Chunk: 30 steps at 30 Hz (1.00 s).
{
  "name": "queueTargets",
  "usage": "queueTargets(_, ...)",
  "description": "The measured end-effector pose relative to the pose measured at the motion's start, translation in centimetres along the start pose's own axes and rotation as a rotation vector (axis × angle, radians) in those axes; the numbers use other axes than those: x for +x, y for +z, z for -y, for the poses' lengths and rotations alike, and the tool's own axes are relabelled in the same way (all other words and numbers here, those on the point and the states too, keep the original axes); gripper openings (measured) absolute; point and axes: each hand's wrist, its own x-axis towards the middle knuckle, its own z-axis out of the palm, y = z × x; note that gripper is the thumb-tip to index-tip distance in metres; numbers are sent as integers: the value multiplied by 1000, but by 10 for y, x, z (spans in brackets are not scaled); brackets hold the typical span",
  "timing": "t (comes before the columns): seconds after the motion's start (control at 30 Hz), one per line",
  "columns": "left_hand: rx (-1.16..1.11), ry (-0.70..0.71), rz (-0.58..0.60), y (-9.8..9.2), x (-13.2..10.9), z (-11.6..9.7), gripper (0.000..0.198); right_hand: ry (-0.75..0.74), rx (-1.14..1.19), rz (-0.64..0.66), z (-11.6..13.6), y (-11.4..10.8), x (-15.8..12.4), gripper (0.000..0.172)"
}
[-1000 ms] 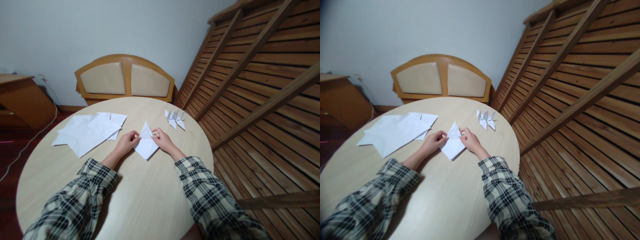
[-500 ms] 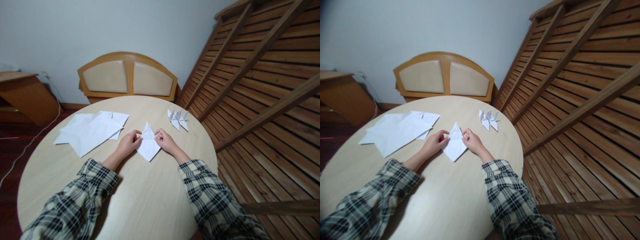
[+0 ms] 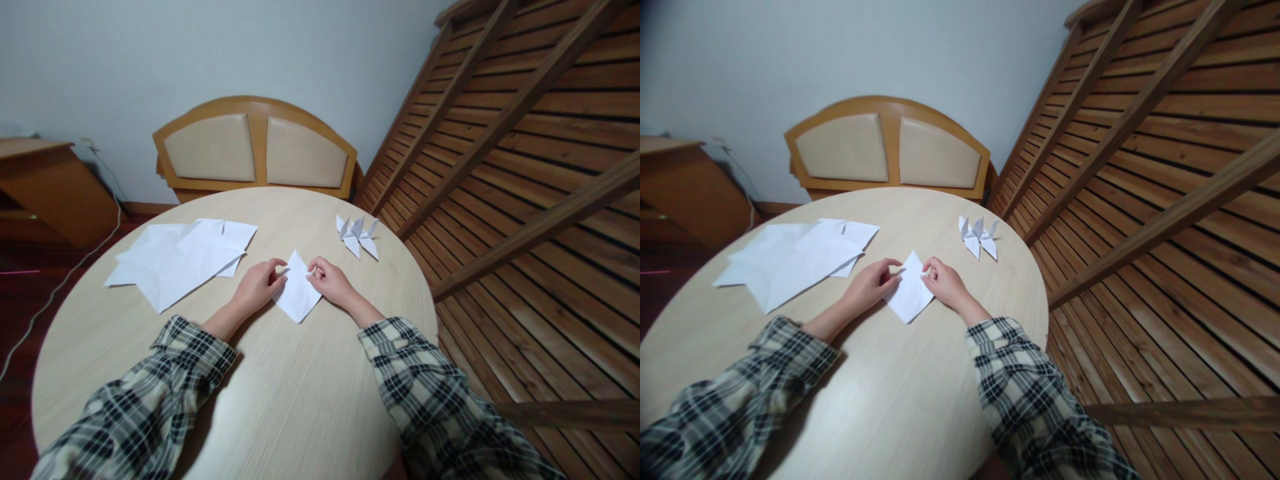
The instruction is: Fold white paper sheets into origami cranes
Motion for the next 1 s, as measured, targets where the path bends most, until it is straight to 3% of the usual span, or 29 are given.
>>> queueTargets(0.2,240,253,-75,-1,-6,-13,19,2,8,-26,-3,1,1,10)
queueTargets(0.33,242,328,10,5,-13,-21,23,15,20,-17,-4,1,1,10)
queueTargets(0.5,184,314,94,12,-15,-13,26,13,89,21,-1,-3,0,11)
queueTargets(0.67,136,324,159,6,-15,-7,31,26,183,165,2,-17,-1,12)
queueTargets(0.73,125,332,193,3,-16,-7,36,4,176,187,2,-24,-1,8)
queueTargets(1.0,105,319,236,1,-16,-5,61,-74,140,266,-2,-34,0,22)
